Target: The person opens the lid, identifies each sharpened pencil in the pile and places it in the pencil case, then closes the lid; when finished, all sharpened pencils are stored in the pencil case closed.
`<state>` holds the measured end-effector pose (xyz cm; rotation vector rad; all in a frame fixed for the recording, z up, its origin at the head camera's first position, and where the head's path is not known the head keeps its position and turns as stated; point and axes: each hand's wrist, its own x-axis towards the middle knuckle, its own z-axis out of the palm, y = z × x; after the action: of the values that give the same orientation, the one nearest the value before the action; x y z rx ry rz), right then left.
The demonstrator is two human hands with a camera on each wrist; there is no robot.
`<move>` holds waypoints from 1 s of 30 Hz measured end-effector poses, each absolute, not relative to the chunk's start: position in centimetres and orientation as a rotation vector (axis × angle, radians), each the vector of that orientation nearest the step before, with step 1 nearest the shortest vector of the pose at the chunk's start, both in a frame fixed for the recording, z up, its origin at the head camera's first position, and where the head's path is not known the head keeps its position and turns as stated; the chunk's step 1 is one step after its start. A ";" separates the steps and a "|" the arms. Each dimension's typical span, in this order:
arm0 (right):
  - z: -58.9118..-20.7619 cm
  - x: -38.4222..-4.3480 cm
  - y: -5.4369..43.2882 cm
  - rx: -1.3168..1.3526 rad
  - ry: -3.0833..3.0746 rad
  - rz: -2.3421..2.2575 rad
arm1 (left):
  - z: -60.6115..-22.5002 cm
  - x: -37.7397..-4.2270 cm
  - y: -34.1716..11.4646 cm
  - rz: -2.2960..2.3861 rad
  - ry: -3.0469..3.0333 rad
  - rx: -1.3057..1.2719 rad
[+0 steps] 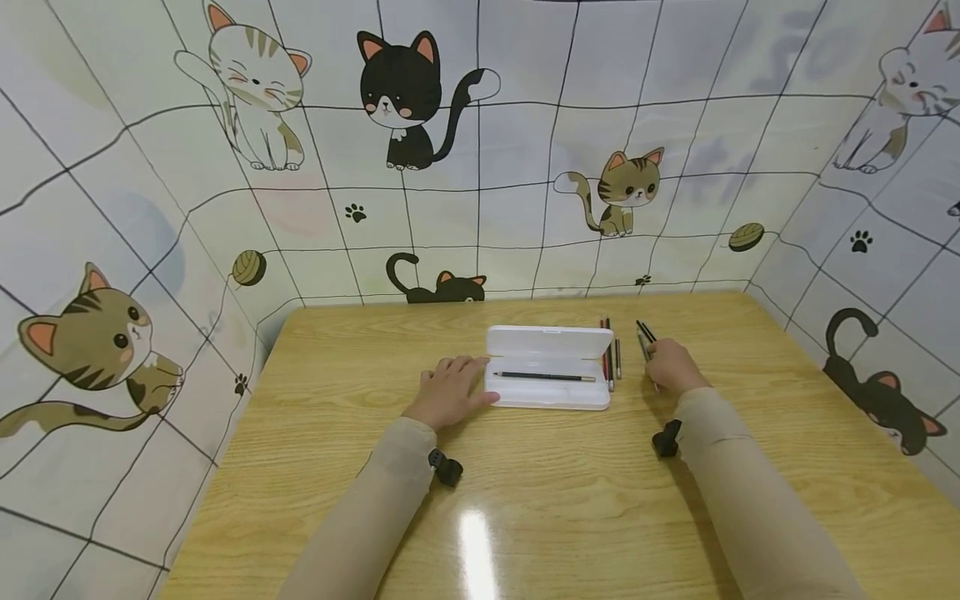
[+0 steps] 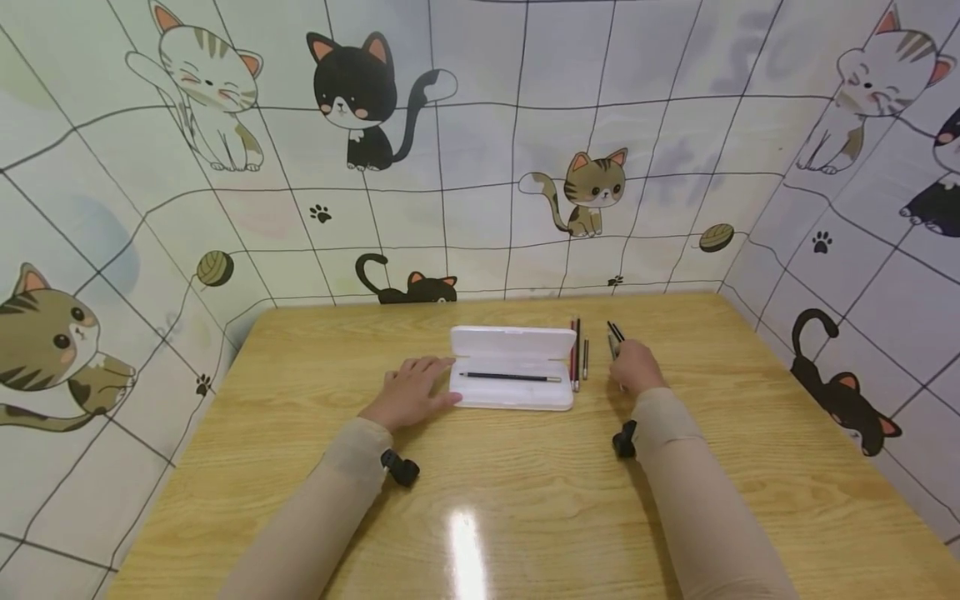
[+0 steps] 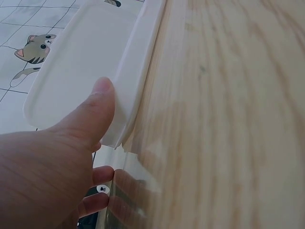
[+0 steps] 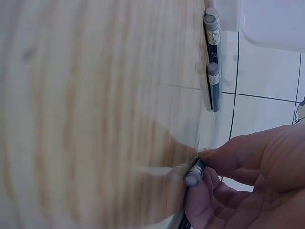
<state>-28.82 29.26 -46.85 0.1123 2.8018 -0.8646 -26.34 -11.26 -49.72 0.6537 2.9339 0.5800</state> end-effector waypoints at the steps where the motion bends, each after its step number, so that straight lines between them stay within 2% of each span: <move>1: -46.9 -28.8 29.3 0.122 2.786 -0.886 | -49.7 -26.3 -11.2 0.579 2.932 0.654; 18: -46.4 -28.2 30.4 0.277 2.500 -1.388 | -50.0 -26.4 -11.3 0.590 2.932 0.655; 30: -46.5 -28.1 31.2 0.308 2.468 -1.480 | -50.0 -26.5 -11.3 0.568 2.931 0.657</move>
<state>-28.08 31.23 -46.53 0.3083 2.4685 -1.4799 -26.48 -11.26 -49.96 0.6565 2.9309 0.5679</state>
